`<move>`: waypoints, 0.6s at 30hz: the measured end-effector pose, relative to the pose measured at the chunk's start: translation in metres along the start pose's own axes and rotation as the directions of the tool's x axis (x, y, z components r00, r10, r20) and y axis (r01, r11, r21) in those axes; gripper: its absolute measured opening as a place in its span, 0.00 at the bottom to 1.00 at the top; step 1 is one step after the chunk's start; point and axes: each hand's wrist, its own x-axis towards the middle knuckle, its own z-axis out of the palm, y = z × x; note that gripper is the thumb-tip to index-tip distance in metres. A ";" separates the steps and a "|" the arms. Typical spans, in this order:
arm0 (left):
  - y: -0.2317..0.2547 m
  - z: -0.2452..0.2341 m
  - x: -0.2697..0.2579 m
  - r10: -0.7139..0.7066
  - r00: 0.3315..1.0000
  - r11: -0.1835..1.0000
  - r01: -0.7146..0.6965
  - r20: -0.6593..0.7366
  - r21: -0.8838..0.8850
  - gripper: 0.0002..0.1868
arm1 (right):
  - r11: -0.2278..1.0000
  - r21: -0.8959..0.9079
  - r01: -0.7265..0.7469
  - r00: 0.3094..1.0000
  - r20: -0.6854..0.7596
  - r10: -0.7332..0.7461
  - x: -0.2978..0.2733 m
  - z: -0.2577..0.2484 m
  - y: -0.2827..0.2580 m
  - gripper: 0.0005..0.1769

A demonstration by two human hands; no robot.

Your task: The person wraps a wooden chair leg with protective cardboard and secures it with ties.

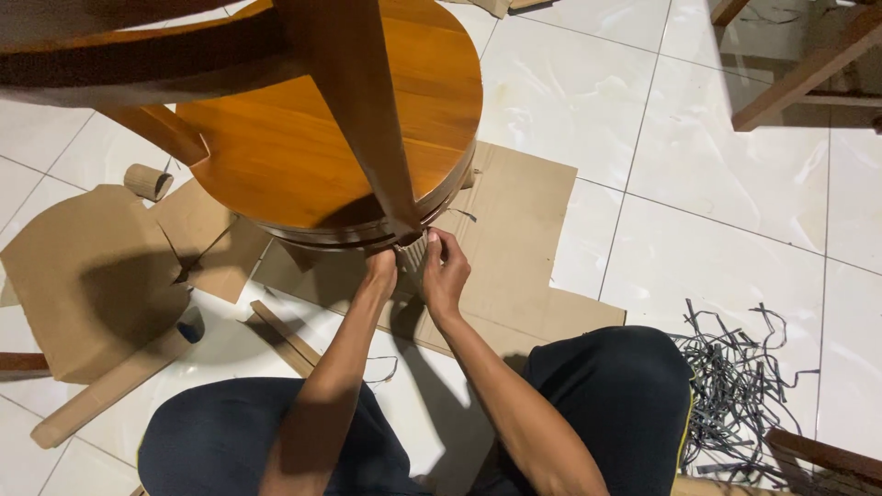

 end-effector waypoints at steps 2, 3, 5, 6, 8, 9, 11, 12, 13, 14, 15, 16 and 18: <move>-0.002 0.002 0.008 0.003 1.000 1.000 -0.002 0.017 -0.029 0.50 | 0.996 -0.041 -0.074 0.996 -0.048 0.072 0.009 0.003 0.013 0.10; -0.003 0.004 0.011 0.003 1.000 0.999 -0.002 0.027 -0.042 0.51 | 0.996 -0.043 -0.073 0.996 -0.051 0.071 0.015 0.004 0.020 0.10; -0.005 0.006 0.016 0.003 0.999 0.997 0.000 0.047 -0.071 0.53 | 0.974 -0.030 -0.225 0.974 -0.009 0.225 0.026 0.006 0.036 0.10; -0.006 0.008 0.018 0.003 0.998 0.996 0.002 0.057 -0.085 0.54 | 0.974 -0.032 -0.225 0.974 -0.012 0.224 0.030 0.005 0.038 0.10; -0.008 0.007 0.021 0.004 0.997 0.994 0.004 0.072 -0.112 0.57 | 0.962 -0.024 -0.272 0.962 0.020 0.273 0.037 0.004 0.041 0.13; -0.023 -0.014 0.056 0.007 0.997 0.992 0.003 0.078 -0.127 0.58 | 0.962 -0.023 -0.271 0.962 0.022 0.272 0.042 0.007 0.049 0.13; -0.046 0.005 0.124 0.013 0.996 0.988 0.001 0.088 -0.156 0.60 | 0.957 -0.054 -0.286 0.956 0.044 0.289 0.053 0.012 0.066 0.15; -0.021 -0.001 0.070 0.015 0.996 0.988 -0.001 0.087 -0.156 0.60 | 0.957 -0.052 -0.285 0.957 0.046 0.288 0.054 0.015 0.067 0.15; 0.004 0.006 0.021 0.033 0.997 0.979 -0.020 0.062 -0.203 0.61 | 0.950 -0.062 -0.306 0.951 0.027 0.308 0.055 0.018 0.067 0.18; 0.026 0.018 -0.027 0.051 0.998 0.968 -0.040 0.037 -0.248 0.63 | 0.942 -0.073 -0.327 0.945 0.009 0.328 0.056 0.021 0.067 0.21; 0.019 0.023 -0.007 0.051 0.998 0.968 -0.041 0.036 -0.247 0.63 | 0.942 -0.072 -0.328 0.944 0.009 0.329 0.057 0.027 0.078 0.21; 0.013 0.028 0.013 -0.013 0.999 0.997 0.010 -0.035 -0.078 0.61 | 0.929 -0.070 -0.363 0.932 -0.035 0.361 0.058 0.032 0.090 0.17; 0.031 0.038 -0.021 -0.062 0.991 0.993 0.073 -0.120 0.089 0.60 | 0.915 -0.065 -0.398 0.916 -0.075 0.393 0.055 0.039 0.086 0.14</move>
